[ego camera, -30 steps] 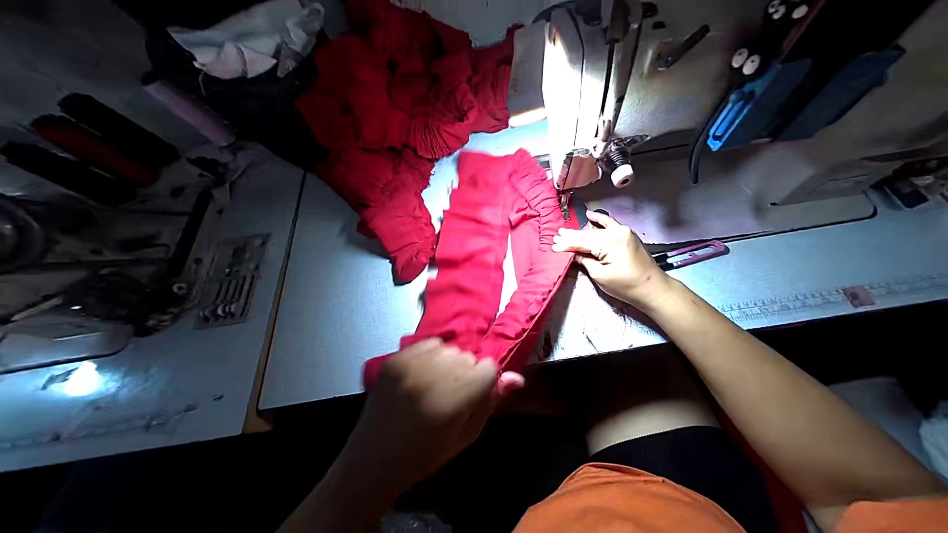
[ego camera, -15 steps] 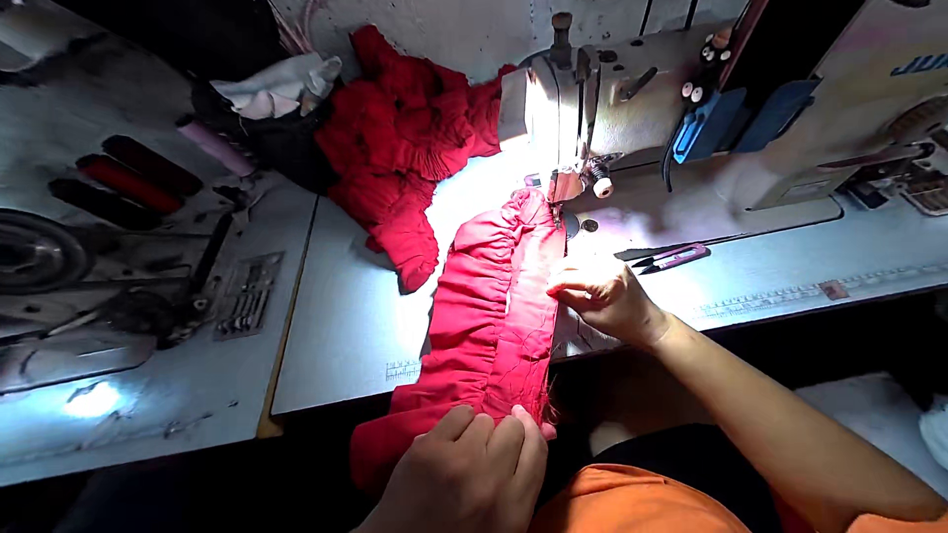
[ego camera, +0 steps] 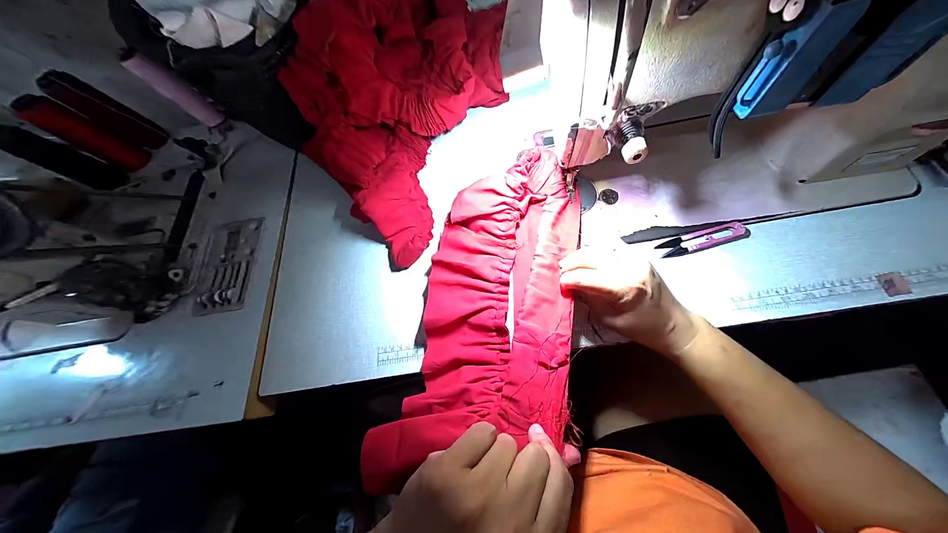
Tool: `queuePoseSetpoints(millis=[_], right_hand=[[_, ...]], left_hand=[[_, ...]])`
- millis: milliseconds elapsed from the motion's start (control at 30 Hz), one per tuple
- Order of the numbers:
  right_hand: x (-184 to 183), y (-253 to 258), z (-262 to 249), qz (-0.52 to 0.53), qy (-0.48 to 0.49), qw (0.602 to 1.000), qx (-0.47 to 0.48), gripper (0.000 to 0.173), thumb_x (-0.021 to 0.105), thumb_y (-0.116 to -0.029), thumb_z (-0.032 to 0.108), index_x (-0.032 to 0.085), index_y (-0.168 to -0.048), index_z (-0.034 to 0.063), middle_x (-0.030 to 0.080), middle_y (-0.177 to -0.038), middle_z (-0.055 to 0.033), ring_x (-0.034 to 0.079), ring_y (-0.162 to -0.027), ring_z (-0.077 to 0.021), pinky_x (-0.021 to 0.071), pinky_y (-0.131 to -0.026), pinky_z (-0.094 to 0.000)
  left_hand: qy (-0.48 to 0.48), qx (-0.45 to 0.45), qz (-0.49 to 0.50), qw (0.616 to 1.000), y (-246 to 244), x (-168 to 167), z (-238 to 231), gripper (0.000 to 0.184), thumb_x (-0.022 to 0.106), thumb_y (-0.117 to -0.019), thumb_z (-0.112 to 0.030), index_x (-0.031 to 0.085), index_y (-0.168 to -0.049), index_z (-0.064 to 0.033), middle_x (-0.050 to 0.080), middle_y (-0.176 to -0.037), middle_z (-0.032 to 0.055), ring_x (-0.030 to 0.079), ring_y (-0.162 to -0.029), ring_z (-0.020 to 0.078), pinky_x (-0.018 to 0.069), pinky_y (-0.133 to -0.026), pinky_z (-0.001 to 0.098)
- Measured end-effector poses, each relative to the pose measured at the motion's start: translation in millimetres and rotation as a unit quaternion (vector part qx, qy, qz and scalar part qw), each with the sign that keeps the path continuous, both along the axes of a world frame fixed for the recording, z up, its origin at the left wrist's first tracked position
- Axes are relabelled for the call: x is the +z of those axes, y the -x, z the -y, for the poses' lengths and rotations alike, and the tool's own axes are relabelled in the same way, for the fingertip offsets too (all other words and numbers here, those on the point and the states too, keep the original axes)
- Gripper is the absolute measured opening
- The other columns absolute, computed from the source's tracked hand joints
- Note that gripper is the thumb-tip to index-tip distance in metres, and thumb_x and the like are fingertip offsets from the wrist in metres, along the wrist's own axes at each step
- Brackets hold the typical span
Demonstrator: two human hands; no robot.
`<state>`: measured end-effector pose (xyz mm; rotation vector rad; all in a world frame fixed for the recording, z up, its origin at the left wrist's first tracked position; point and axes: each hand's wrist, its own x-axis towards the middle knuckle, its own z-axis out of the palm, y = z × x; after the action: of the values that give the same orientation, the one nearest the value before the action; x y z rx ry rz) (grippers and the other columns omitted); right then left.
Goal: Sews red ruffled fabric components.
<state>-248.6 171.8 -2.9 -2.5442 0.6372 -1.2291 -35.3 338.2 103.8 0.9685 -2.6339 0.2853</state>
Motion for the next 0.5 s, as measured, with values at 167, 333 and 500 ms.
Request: queuePoseSetpoints(millis=[167,333,500], right_hand=[[27.5,-4.2,-22.1,-0.026,-0.003,0.998,0.055,0.022,0.057,-0.097,0.005,0.078,-0.093,0.0075,0.076,-0.098,-0.0051,0.069,-0.106,-0.0204,0.0507,-0.101,-0.0404],[33.5,0.5,-56.8,-0.005,-0.022,0.996,0.081,0.021,0.058,-0.1001,0.007,0.078,-0.103,0.0134,0.077,-0.107,-0.0037,0.066,-0.118,-0.0175,0.045,-0.109,-0.0388],[13.0,5.2,-33.9,-0.03,-0.006,0.999,0.04,0.023,0.058,-0.1,0.011,0.081,-0.097,0.0132,0.077,-0.107,-0.0047,0.067,-0.117,-0.0219,0.0495,-0.104,-0.0408]], left_hand=[[-0.004,0.006,0.014,1.0,-0.7,4.9,-3.1,0.025,0.048,-0.1019,-0.001,0.067,-0.085,-0.0031,0.045,-0.057,0.0024,0.038,-0.051,0.0187,0.0333,-0.055,0.0323],[-0.004,0.002,0.01,1.0,-0.3,5.1,-4.0,0.026,0.048,-0.1019,0.001,0.064,-0.082,-0.0031,0.044,-0.057,0.0026,0.038,-0.052,0.0188,0.033,-0.056,0.0324],[0.017,-0.011,0.023,1.0,0.5,-0.1,-3.6,0.026,0.047,-0.1007,0.002,0.063,-0.081,-0.0024,0.045,-0.057,0.0027,0.038,-0.052,0.0182,0.0323,-0.055,0.0327]])
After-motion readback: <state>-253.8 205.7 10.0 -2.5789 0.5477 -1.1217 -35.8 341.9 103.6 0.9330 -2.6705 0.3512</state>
